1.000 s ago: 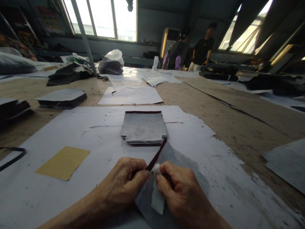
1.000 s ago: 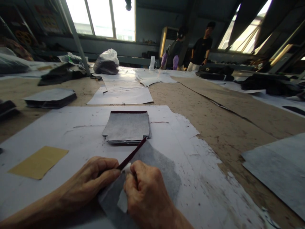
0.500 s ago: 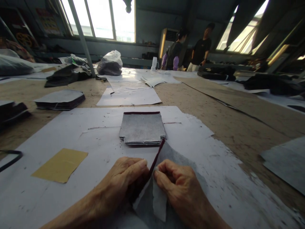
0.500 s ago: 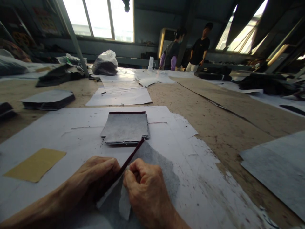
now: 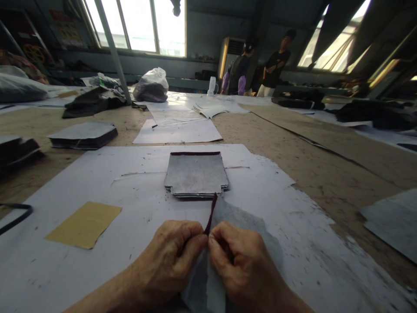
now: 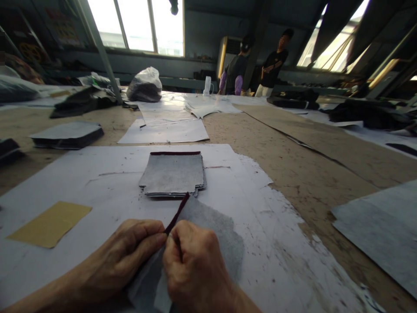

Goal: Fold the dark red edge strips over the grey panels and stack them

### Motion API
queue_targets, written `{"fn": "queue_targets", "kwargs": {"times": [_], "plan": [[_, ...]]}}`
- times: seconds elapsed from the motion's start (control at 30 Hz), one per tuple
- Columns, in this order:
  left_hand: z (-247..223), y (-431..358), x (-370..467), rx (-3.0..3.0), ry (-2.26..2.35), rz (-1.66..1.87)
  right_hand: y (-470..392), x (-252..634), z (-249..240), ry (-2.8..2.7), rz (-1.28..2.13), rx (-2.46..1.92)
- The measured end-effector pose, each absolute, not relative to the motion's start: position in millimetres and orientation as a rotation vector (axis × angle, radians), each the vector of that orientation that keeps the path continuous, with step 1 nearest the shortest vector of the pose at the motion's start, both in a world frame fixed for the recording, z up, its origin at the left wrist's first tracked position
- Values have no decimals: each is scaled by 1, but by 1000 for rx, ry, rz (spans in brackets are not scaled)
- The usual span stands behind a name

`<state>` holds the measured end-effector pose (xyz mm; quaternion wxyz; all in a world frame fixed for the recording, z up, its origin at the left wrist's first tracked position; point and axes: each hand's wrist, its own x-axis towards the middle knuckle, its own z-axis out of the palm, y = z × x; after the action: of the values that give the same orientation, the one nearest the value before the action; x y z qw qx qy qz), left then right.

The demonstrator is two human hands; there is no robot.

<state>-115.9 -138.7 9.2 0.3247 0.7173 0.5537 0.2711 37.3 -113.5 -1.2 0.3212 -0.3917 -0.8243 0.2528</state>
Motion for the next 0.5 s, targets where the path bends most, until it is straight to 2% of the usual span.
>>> {"fn": "queue_targets", "kwargs": {"times": [0.1,0.17,0.37,0.5], "plan": [[12,-139,-117,1861,1448,710,-109,43,-5,-2187,330,-984],[11,-136,-118,1737,1431,718,-107,48,-2,-2123,281,-1048],[-1,-126,-123,1172,1224,739,-102,52,15,-1751,781,-1387],[-1,-126,-122,1031,1146,810,-101,58,21,-1489,974,-1427]]}}
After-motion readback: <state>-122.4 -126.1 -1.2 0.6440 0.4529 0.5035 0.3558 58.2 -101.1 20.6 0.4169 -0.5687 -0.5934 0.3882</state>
